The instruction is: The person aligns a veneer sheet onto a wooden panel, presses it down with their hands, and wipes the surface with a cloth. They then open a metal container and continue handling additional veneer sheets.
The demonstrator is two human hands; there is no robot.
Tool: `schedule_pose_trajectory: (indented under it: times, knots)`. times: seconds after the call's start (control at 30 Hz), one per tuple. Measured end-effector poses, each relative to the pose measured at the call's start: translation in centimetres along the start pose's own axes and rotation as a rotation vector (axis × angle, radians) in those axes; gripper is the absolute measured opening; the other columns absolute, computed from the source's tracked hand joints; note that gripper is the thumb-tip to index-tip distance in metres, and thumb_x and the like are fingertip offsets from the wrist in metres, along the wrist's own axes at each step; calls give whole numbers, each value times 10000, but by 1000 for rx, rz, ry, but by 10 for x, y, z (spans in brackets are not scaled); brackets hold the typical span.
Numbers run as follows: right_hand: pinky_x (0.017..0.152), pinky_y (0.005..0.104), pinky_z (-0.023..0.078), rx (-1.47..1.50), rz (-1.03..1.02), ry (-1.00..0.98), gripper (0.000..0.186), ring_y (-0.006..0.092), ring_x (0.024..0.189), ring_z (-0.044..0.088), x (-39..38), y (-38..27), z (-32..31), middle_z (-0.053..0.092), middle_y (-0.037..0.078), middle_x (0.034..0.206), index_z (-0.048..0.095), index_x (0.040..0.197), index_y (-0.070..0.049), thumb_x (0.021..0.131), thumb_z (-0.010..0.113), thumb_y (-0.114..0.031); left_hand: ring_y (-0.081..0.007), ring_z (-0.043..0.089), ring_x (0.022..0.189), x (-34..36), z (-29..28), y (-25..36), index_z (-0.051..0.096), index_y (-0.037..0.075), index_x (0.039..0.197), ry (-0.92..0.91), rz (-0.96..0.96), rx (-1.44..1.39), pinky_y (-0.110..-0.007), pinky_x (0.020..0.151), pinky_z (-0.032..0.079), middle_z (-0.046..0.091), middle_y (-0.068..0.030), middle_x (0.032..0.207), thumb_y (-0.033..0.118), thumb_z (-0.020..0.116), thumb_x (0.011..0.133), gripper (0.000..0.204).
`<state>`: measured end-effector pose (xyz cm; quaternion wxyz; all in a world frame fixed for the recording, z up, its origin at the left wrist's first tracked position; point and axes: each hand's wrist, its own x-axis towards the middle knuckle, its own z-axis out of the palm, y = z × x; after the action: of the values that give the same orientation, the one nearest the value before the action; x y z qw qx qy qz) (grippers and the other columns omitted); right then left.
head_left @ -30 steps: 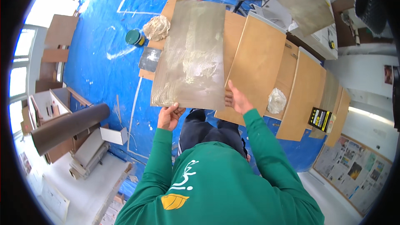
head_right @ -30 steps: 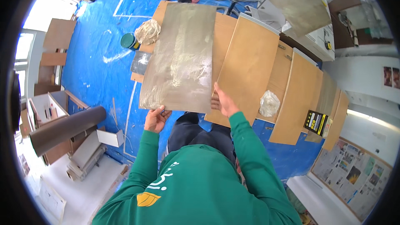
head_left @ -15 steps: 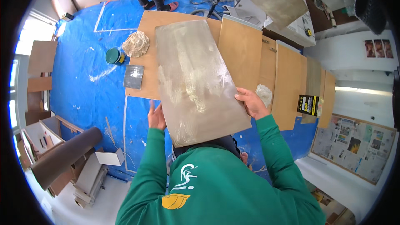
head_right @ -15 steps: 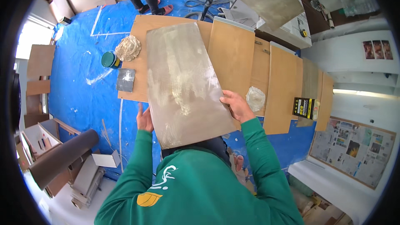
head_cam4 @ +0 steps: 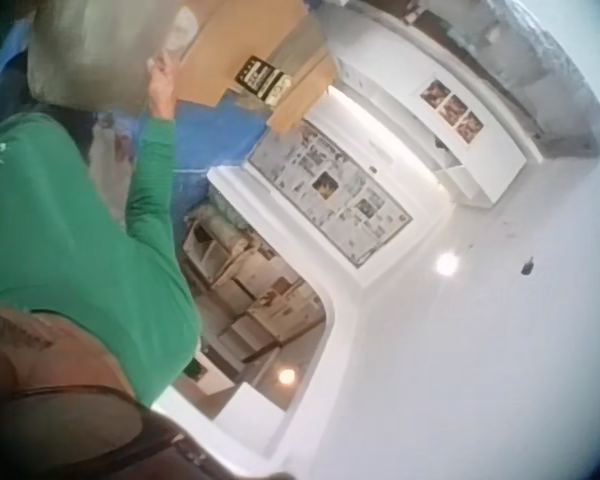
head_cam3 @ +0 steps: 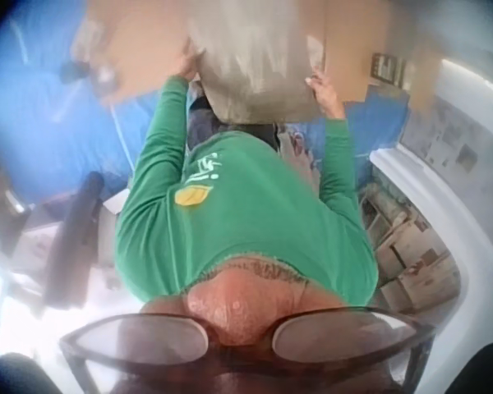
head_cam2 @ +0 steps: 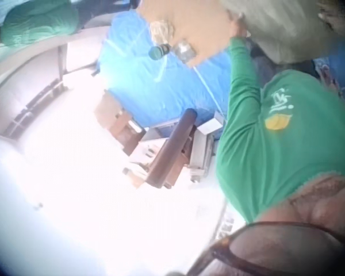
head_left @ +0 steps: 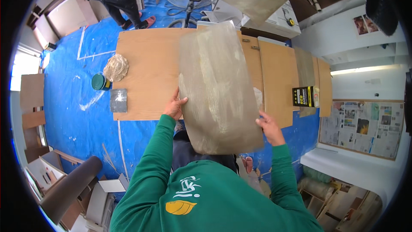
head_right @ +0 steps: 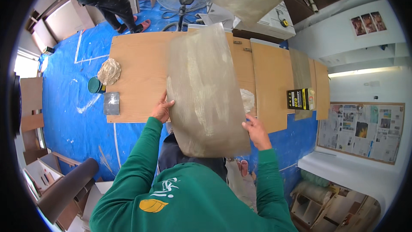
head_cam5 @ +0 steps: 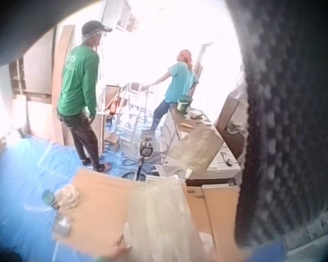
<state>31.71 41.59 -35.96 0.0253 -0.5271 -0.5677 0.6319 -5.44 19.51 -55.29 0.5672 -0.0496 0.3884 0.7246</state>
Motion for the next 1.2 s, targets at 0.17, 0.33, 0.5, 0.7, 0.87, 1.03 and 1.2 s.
schedule_pose_trajectory:
  times: [0.17, 0.33, 0.5, 0.7, 0.87, 1.03, 1.2]
  knots:
    - [1027, 340, 567, 134, 79, 51, 546, 200, 1179, 719, 32, 115, -12, 760, 181, 1328, 542, 1582, 62, 1063, 662, -58, -351, 579, 1465, 27, -6, -50, 183, 144, 1789, 153, -84, 215, -463, 1227, 498, 491, -216, 1680, -145, 593, 993, 941]
    - [1032, 323, 561, 225, 164, 101, 525, 194, 1176, 718, 46, 179, -14, 758, 172, 1337, 566, 1559, 66, 1060, 671, -61, -355, 607, 1434, 29, 0, -74, 193, 128, 1787, 254, -100, 410, -452, 1215, 498, 538, -247, 1635, -164, 561, 978, 936]
    - [1038, 317, 555, 111, 226, 102, 505, 185, 1195, 709, 65, 216, -39, 748, 171, 1354, 594, 1530, 73, 1056, 689, -75, -340, 626, 1408, 24, 33, -87, 222, 128, 1785, 272, -75, 508, -441, 1200, 506, 543, -262, 1625, -146, 573, 973, 925]
    - [1064, 312, 538, 355, 126, 71, 498, 172, 1213, 697, 101, 209, -50, 736, 144, 1377, 568, 1550, 75, 1079, 667, -53, -324, 658, 1362, 73, 33, -94, 229, 129, 1783, 304, -46, 487, -432, 1179, 523, 613, -262, 1551, -131, 593, 968, 930]
    - [1081, 308, 524, 368, 88, 117, 468, 170, 1220, 692, 121, 189, -48, 735, 139, 1384, 569, 1542, 77, 1096, 641, -46, -294, 700, 1286, 106, 30, -85, 271, 124, 1773, 313, -8, 495, -406, 1137, 553, 670, -250, 1474, -129, 607, 957, 918]
    - [1099, 314, 513, 359, 89, 127, 454, 167, 1249, 677, 125, 163, -44, 722, 141, 1412, 571, 1538, 80, 1103, 622, -41, -301, 694, 1303, 117, 38, -69, 276, 141, 1771, 262, -17, 374, -427, 1165, 546, 670, -230, 1483, -136, 617, 962, 920]
    - [1133, 325, 492, 344, 50, 154, 475, 185, 1287, 659, 130, 162, -35, 705, 154, 1440, 555, 1552, 91, 1099, 620, -38, -284, 673, 1328, 117, 37, -60, 282, 155, 1772, 269, -15, 387, -422, 1175, 534, 647, -217, 1516, -122, 622, 974, 910]
